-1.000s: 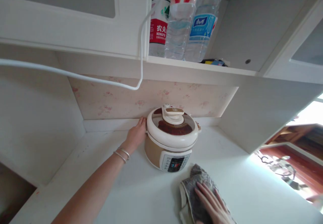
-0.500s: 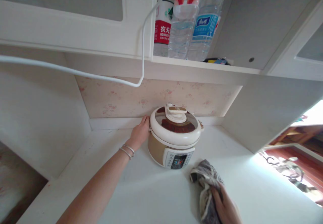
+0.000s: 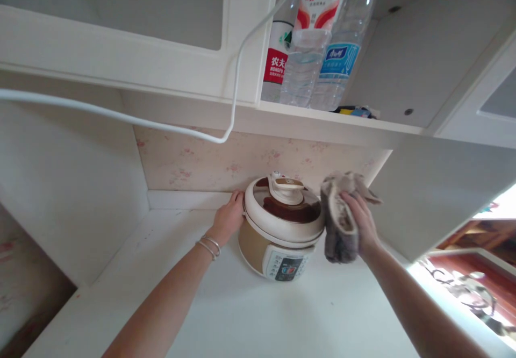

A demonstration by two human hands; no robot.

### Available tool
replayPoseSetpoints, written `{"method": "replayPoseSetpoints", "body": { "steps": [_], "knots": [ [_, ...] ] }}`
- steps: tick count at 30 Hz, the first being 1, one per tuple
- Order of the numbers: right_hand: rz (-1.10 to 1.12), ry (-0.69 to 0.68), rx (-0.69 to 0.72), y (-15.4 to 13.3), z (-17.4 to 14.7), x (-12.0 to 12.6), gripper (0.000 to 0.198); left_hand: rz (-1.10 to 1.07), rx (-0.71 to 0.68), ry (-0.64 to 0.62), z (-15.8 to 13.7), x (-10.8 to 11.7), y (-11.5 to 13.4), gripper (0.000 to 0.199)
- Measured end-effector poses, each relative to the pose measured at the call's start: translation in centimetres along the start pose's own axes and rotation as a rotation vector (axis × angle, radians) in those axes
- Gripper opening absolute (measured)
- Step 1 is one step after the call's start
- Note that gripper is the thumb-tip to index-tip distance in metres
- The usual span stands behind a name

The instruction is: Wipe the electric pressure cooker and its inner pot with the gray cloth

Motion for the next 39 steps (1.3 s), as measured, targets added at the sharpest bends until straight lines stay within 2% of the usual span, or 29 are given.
{"method": "replayPoseSetpoints", "body": {
  "steps": [3,7,11,13,16,19,21,23,26,29,33,37,39],
  "knots": [
    [0.187,-0.031,0.033,-2.9,5.4,-2.8,0.047,-0.019,-0.012,0.010,0.0,0.0,0.0,0.057],
    [0.359,-0.158,0.170,-5.0,11.4,-5.4,0.041,-0.026,-0.010,0.023,0.1,-0.1,0.0,0.055],
    [0.492,-0.358,0.204,-4.3,14.2,-7.4,0.038,-0.028,-0.012,0.036,0.2,-0.2,-0.1,0.055],
    [0.478,-0.376,0.191,-3.4,14.4,-7.8,0.038,-0.028,-0.024,0.049,0.2,-0.2,-0.1,0.056],
    [0.303,-0.320,0.236,-2.7,13.6,-7.3,0.038,-0.017,-0.022,0.048,0.3,-0.3,-0.2,0.056],
    [0.093,-0.284,0.304,-3.3,11.6,-6.2,0.039,-0.010,-0.023,0.049,0.3,-0.4,-0.2,0.055],
    [0.050,-0.246,0.246,-3.6,9.8,-5.3,0.044,-0.005,-0.028,0.054,0.3,-0.5,-0.2,0.053],
    [0.037,-0.199,0.112,-3.5,7.6,-4.6,0.050,0.003,-0.026,0.061,0.3,-0.5,-0.2,0.052],
    [-0.056,-0.180,-0.006,-4.2,3.8,-4.4,0.057,0.010,-0.020,0.059,0.3,-0.5,-0.2,0.054],
    [-0.189,-0.170,0.062,-6.9,0.4,-4.9,0.060,0.007,-0.029,0.043,0.3,-0.4,-0.1,0.057],
    [-0.310,-0.121,0.265,-12.9,-2.4,-5.9,0.056,-0.021,-0.059,0.012,0.2,-0.5,0.1,0.061],
    [-0.284,-0.098,0.433,-17.9,-2.7,-7.3,0.052,-0.107,-0.039,-0.034,-0.8,-0.3,-0.6,0.067],
    [-0.230,-0.092,0.449,-19.0,-1.9,-8.0,0.051,-0.164,0.040,0.030,-1.6,1.0,-1.5,0.065]
  ]
}}
Point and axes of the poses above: each hand's wrist, its own z-axis towards the middle knuckle, its own x-axis out of the back of the hand, y = z × x, the point moved 6 cm from there along z, towards the middle knuckle, and after that the axes turned 14 degrees about x, right-handed, at the moved point
